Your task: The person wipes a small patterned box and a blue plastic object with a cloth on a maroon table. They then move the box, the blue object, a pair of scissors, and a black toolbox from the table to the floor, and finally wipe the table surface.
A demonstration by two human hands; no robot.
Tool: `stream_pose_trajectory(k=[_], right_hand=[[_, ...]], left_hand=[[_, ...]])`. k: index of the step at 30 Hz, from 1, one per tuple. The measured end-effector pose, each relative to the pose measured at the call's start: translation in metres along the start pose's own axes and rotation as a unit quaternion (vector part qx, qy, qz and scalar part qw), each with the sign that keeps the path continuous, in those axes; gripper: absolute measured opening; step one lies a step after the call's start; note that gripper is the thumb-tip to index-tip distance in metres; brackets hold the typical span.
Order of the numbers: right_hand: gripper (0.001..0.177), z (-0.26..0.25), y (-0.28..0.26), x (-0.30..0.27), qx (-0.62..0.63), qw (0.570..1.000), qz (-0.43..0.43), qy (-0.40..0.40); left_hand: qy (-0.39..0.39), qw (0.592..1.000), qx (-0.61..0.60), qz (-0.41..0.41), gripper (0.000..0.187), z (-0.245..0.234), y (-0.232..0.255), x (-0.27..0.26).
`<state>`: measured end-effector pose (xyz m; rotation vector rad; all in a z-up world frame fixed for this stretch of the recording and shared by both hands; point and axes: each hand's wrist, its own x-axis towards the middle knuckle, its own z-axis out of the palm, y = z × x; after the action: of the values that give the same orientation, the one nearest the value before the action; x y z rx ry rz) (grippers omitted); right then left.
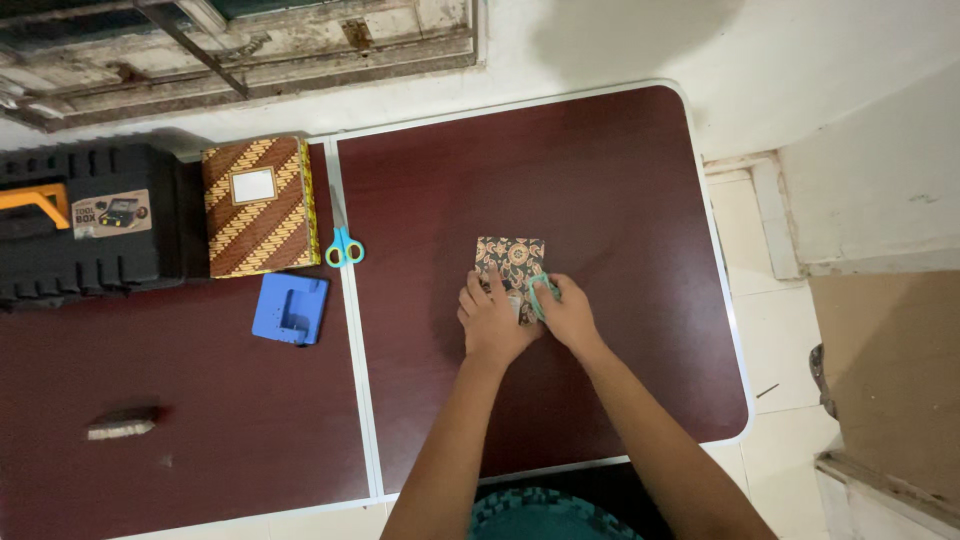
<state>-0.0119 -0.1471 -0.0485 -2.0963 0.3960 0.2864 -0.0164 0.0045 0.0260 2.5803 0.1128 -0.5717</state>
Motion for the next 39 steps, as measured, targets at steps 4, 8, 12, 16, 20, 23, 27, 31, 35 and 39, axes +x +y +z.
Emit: stream_pose_trajectory(k=[4,8,12,16,20,23,27,31,35,39], right_hand=[[0.049,-0.006,-0.010,0.019,0.009,0.999,0.000,0.033],[0.046,-0.003,-0.009,0.032,0.048,0.997,0.043,0.044],[0.047,0.019,0.014,0.000,-0.066,0.996,-0.045,0.030],[0.046,0.019,0.023,-0.029,-0.036,0.998,0.000,-0.046],[0.045,0.020,0.015,-0.011,-0.029,0.998,-0.041,-0.026],[0.043,0.013,-0.004,0.009,0.017,0.997,-0.067,0.044],[0.043,0.003,-0.027,0.027,0.059,0.997,0.024,0.033],[0.045,0.021,-0.011,0.017,0.018,0.995,-0.075,0.061],[0.048,0.024,0.021,-0.007,-0.074,0.997,-0.014,0.001],[0.046,0.009,0.016,-0.023,-0.080,0.996,-0.040,-0.026]], left_hand=[[-0.012,1.000,-0.008,-0.011,0.124,0.000,0.001,-0.015],[-0.008,0.999,-0.029,-0.011,0.123,0.005,-0.001,-0.026],[0.043,0.998,-0.035,-0.027,0.122,0.014,-0.003,-0.022],[0.031,0.999,-0.009,-0.032,0.128,0.015,-0.010,-0.022],[0.016,0.999,-0.017,-0.032,0.131,0.012,-0.011,-0.026],[-0.012,1.000,-0.016,-0.016,0.129,0.003,-0.009,-0.024],[-0.018,0.999,-0.040,-0.019,0.129,0.001,-0.005,-0.030],[0.025,0.998,-0.051,-0.040,0.127,0.011,-0.003,-0.026],[0.023,0.996,-0.064,-0.051,0.131,0.018,-0.006,-0.022],[-0.043,0.997,-0.055,-0.037,0.135,0.010,-0.007,-0.027]])
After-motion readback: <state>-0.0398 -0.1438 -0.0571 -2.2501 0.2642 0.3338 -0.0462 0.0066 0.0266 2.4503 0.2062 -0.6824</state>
